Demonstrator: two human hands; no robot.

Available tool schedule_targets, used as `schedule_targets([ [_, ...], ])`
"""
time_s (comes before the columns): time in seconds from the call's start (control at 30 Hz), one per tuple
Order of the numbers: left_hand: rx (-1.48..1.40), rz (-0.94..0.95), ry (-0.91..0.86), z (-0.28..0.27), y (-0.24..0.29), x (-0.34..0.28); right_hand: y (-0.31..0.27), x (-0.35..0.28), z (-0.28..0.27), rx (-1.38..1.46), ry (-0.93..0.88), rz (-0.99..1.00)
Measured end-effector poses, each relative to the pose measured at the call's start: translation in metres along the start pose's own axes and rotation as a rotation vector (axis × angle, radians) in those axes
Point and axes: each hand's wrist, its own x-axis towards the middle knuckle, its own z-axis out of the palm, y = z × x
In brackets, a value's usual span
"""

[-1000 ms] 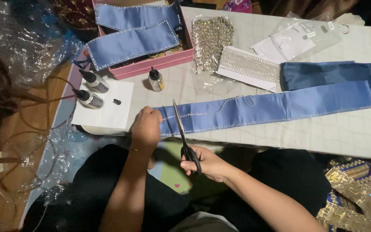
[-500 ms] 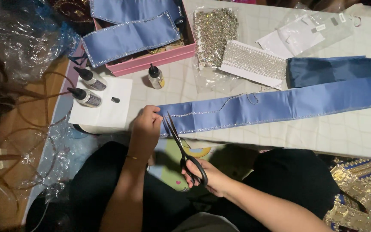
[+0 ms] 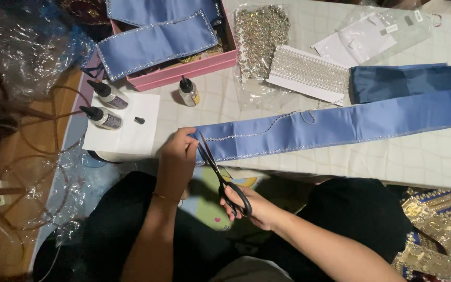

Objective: The person applies rhinestone trim to a blue ribbon using glue and scissors.

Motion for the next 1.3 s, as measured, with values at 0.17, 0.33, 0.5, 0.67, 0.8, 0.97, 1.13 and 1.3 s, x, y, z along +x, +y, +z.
schedule_targets([
  [0.17,0.132,0.044,0.014,0.004,-0.012,-0.004,0.009,0.01,-0.001,0.024,0.016,-0.08],
  [0.33,0.246,0.091,0.019,0.004,-0.017,-0.006,0.01,0.017,-0.004,0.015,0.051,-0.147],
  [0.5,0.259,0.113,0.015,0.003,-0.008,-0.007,0.008,0.023,-0.007,-0.046,0.055,-0.166],
  [0.67,0.245,0.074,0.01,0.002,-0.007,-0.008,0.009,0.028,-0.011,-0.069,0.045,-0.18],
  [0.8,0.262,0.006,-0.005,0.006,-0.011,-0.009,0.006,0.03,-0.01,-0.036,0.033,-0.187],
  [0.97,0.247,-0.005,-0.024,0.006,-0.013,-0.009,0.004,0.031,-0.009,-0.039,0.037,-0.181],
  [1.13,0.305,0.02,-0.002,0.006,-0.012,-0.009,0.0,0.032,-0.01,-0.102,0.049,-0.181],
  [1.3,0.313,0.041,0.011,0.0,-0.001,-0.01,-0.005,0.03,-0.006,-0.097,0.066,-0.207],
])
